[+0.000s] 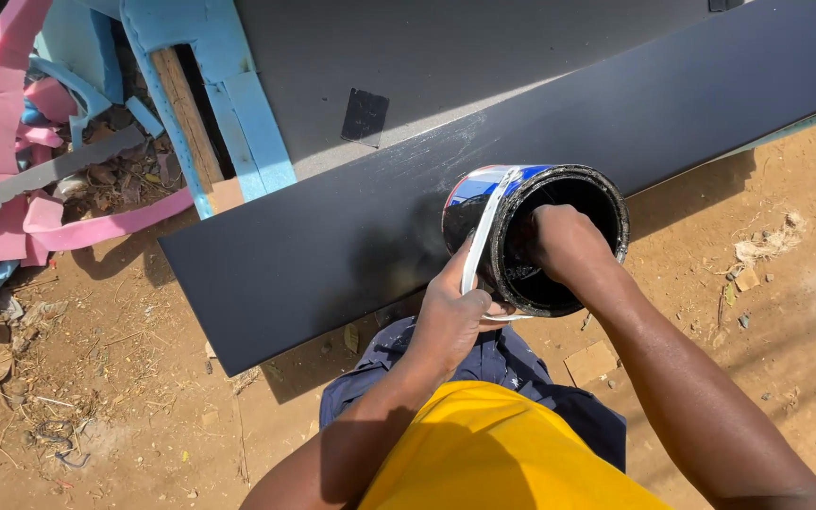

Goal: The person paints a long, dark-colored wooden plank with black paint using a sponge applicator. They repeatedly dip the sponge into a paint can held in their left hand and apply the paint in smooth strokes along the plank's surface.

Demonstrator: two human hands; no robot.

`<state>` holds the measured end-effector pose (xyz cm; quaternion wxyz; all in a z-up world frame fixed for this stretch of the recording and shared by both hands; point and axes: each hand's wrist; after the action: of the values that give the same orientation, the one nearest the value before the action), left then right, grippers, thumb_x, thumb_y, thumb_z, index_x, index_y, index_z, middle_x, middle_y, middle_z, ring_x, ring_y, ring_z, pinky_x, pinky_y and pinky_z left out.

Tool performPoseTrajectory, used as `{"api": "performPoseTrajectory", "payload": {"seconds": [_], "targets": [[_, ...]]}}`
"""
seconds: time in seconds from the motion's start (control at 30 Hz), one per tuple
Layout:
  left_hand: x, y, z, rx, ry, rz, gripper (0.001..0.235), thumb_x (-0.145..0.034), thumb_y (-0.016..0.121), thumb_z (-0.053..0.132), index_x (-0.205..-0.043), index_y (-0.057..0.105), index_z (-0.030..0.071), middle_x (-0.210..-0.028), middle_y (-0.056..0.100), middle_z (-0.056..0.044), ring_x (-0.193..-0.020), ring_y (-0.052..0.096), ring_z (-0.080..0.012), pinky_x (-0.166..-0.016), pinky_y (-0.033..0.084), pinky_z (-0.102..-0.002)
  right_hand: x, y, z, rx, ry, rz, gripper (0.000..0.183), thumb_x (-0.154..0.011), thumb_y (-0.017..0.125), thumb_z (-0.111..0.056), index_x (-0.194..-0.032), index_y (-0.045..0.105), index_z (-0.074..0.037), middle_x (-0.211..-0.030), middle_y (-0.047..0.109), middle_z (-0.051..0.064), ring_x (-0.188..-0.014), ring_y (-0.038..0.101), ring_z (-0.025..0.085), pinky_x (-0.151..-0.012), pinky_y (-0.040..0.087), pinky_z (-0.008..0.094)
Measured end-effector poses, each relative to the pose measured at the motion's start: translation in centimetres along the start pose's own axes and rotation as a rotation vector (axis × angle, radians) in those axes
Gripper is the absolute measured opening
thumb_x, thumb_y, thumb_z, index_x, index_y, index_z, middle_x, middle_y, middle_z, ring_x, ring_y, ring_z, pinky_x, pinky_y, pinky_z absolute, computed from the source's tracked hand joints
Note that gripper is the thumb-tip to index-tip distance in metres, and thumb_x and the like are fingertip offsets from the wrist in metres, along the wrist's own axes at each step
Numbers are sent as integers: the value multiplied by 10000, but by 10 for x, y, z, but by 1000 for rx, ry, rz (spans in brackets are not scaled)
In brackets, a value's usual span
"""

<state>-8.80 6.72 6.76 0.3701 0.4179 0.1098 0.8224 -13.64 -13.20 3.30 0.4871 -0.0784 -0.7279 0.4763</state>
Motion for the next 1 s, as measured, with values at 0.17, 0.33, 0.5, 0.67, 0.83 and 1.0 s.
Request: {"api": "performPoseTrajectory", "payload": {"seconds": [0.17, 0.33, 0.5, 0.67, 0.83, 1.0], "targets": [[-8, -7, -15, -49, -21, 3, 936, -788, 474, -103, -1638, 292, 244, -1651, 121, -353, -1196, 633, -506, -950, 618, -483, 6, -8, 5, -118, -40, 24, 150, -894, 672, -134, -930, 789, -48, -698, 703, 187, -683, 750, 381, -603, 575, 422], [-7, -8, -10, -81, -11, -6, 913, -803, 461, -95, -1632, 303, 252, -1673, 138, -304, -1194, 635, -494, -948, 610, -488, 20, -11, 27, -833, -15, -40, 89, -860, 671, -24, -887, 742, 24, -652, 690, 211, -515, 649, 244, -559, 529, 321], [-1, -2, 4, -111, -10, -27, 898, -816, 447, -94, -1635, 276, 231, -1678, 111, -290, -1330, 486, -575, -1008, 578, -543, 7, 1, 56, -1260, 189, -145, 307, -761, 612, -10, -1040, 732, -52, -590, 467, 94, -463, 496, 171, -469, 372, 208], [-1, 4, 10, -144, 4, -67, 879, -838, 427, -81, -1642, 240, 221, -1670, 87, -306, -1355, 397, -633, -1029, 551, -610, 28, -6, 27, -1273, 119, -202, 244, -785, 648, 15, -1017, 698, -39, -586, 476, 91, -397, 486, 135, -404, 350, 202], [-4, 5, 12, -180, -14, -73, 888, -832, 428, -68, -1645, 229, 226, -1685, 80, -272, -1395, 409, -567, -1051, 542, -579, 18, 5, 51, -1350, 152, -329, 257, -680, 609, -8, -912, 715, -38, -526, 494, 116, -331, 384, 155, -331, 280, 220], [-5, 11, 19, -181, -35, -63, 873, -844, 403, -69, -1646, 228, 226, -1690, 73, -256, -1423, 343, -589, -1066, 521, -601, 20, -1, 60, -1340, 107, -194, 291, -700, 616, -12, -971, 715, -50, -558, 526, 155, -359, 402, 169, -340, 278, 237]]}}
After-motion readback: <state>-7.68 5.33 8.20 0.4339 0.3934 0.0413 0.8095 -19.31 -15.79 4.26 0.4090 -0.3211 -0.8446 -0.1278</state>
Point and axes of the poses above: each hand's wrist, its own x-axis away from the middle knuckle, its own y-axis out of the palm, z = x × y
